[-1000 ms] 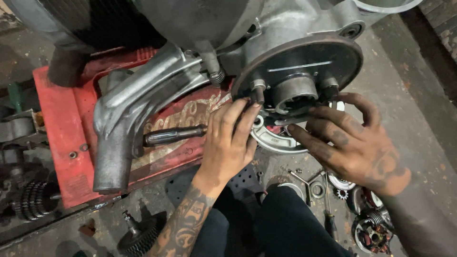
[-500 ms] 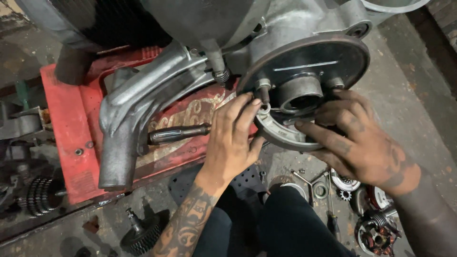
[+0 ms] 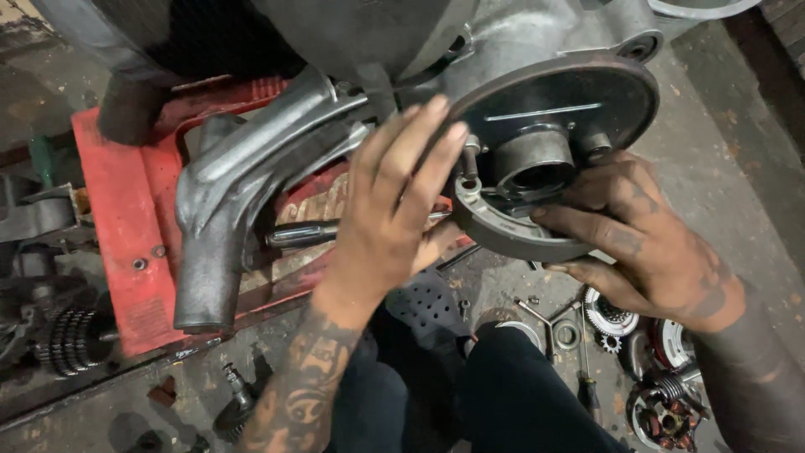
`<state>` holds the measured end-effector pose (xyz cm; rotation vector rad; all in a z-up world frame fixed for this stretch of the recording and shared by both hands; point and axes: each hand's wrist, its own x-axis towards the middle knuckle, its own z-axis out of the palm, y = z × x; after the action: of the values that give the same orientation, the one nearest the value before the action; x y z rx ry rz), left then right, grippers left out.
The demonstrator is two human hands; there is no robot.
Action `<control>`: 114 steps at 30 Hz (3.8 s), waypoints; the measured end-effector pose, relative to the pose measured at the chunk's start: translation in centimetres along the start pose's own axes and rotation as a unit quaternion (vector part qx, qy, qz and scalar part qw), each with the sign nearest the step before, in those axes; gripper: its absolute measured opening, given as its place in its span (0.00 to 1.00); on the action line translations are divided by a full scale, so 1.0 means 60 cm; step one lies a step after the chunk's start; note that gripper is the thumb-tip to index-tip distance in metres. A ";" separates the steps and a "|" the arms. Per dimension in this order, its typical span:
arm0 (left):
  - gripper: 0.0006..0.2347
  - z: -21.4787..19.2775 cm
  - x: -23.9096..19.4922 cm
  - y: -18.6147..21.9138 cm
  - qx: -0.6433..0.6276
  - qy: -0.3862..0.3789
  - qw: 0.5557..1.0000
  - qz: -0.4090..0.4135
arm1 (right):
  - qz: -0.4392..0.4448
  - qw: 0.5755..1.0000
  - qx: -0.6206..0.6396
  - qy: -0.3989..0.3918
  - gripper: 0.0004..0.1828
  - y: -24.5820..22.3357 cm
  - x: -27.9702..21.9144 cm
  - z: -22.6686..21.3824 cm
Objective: Installing brake shoes and a return spring onto a motorcycle engine hub using pliers
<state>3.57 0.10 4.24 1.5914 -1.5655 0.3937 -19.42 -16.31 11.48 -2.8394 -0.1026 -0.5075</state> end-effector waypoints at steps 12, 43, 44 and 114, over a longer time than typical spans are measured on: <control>0.50 -0.056 0.069 0.010 -0.013 -0.136 0.990 0.039 | 0.028 0.998 0.037 0.036 0.24 -0.006 0.010 -0.002; 0.28 -0.042 0.077 0.027 -0.031 -0.106 0.994 0.016 | 0.099 0.980 0.105 0.135 0.21 0.008 0.034 0.001; 0.28 -0.041 0.075 0.030 -0.033 -0.107 0.994 0.016 | 0.101 0.980 0.106 0.135 0.21 0.008 0.034 0.001; 0.16 0.031 0.108 0.076 -0.128 -0.064 0.989 0.024 | 0.093 0.926 -0.058 0.362 0.10 0.087 -0.059 0.085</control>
<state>-0.18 -4.91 9.45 1.4055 -1.6800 0.1098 -20.46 -20.08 4.41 -2.5299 0.3406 -1.4997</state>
